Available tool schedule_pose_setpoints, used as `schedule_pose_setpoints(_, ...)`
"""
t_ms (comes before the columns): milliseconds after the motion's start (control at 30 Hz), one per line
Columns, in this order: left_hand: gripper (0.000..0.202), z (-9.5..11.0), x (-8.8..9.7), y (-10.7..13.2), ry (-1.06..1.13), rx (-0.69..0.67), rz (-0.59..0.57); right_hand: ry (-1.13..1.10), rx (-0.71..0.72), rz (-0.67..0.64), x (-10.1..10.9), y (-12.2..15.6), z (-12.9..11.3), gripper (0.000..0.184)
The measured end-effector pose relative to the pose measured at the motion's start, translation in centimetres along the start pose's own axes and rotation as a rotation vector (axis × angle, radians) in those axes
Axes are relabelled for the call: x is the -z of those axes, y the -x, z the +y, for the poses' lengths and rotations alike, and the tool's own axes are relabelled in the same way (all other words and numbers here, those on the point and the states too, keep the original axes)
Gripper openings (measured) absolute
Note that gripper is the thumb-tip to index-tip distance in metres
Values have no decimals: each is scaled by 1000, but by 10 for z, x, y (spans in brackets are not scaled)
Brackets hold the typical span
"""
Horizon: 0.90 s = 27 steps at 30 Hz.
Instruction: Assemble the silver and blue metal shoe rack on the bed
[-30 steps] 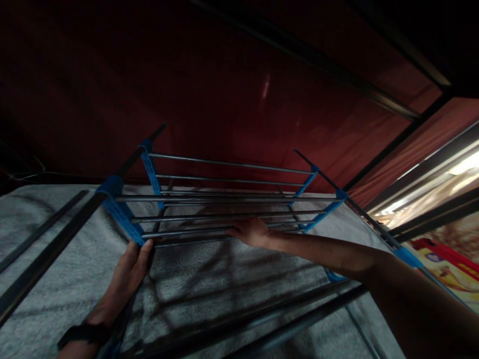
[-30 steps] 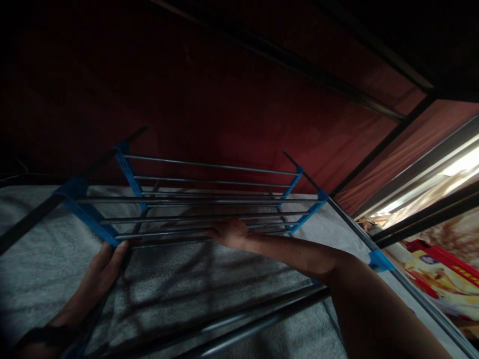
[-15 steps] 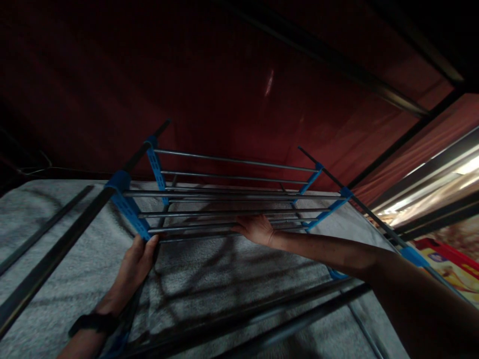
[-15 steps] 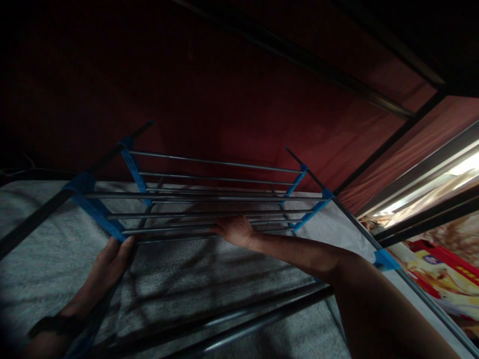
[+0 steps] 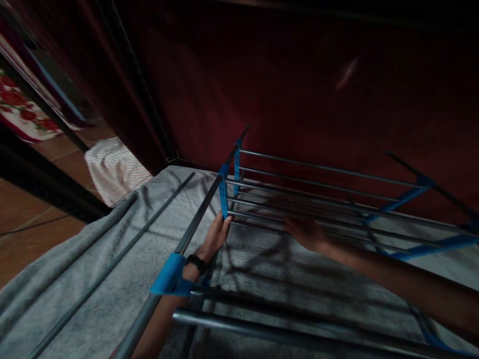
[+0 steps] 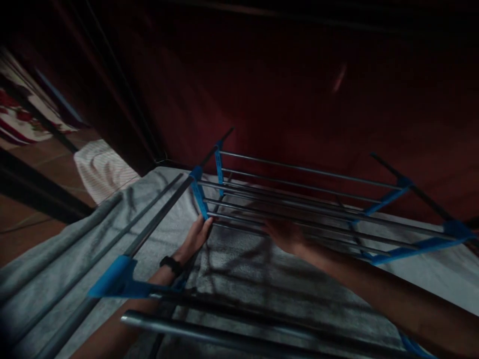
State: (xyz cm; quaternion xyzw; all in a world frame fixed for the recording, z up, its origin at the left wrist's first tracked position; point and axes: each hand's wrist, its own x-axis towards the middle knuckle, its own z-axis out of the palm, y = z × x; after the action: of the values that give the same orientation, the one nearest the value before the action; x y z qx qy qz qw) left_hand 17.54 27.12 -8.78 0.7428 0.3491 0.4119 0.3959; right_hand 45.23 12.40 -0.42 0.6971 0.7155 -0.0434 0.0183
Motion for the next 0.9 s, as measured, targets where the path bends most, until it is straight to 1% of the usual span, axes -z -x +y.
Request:
schedule_pose_setpoints(200, 28, -5, 1, 2, 54, -21, -24, 116, -8, 90, -7, 6, 1, 30)
schedule_pose_setpoints(367, 27, -4, 2, 2, 54, -36, -21, 148, 48, 168, -14, 8, 6, 31)
schedule_pose_setpoints(433, 28, -3, 2, 2, 45, -23, -20, 151, 61, 178, -17, 8, 9, 33)
schedule_pose_setpoints(533, 29, -1, 3, 2, 23, -9, -25, 132, 75, 159, -18, 8, 11, 34)
schedule_pose_setpoints(600, 31, -2, 3, 1, 10, -14, -28, 98, 58, 144, -15, 7, 10, 33)
schedule_pose_setpoints(700, 33, -2, 4, 0, -7, -9, -33, 64, 11, 107, -7, 6, 4, 32)
schedule_pose_setpoints(800, 36, -4, 5, -3, -38, 8, -43, 46, 6, 55, 3, 5, -3, 31)
schedule_pose_setpoints(900, 37, -9, 8, -8, -110, 59, -53, 58, -24, 40, 7, 2, -4, 29)
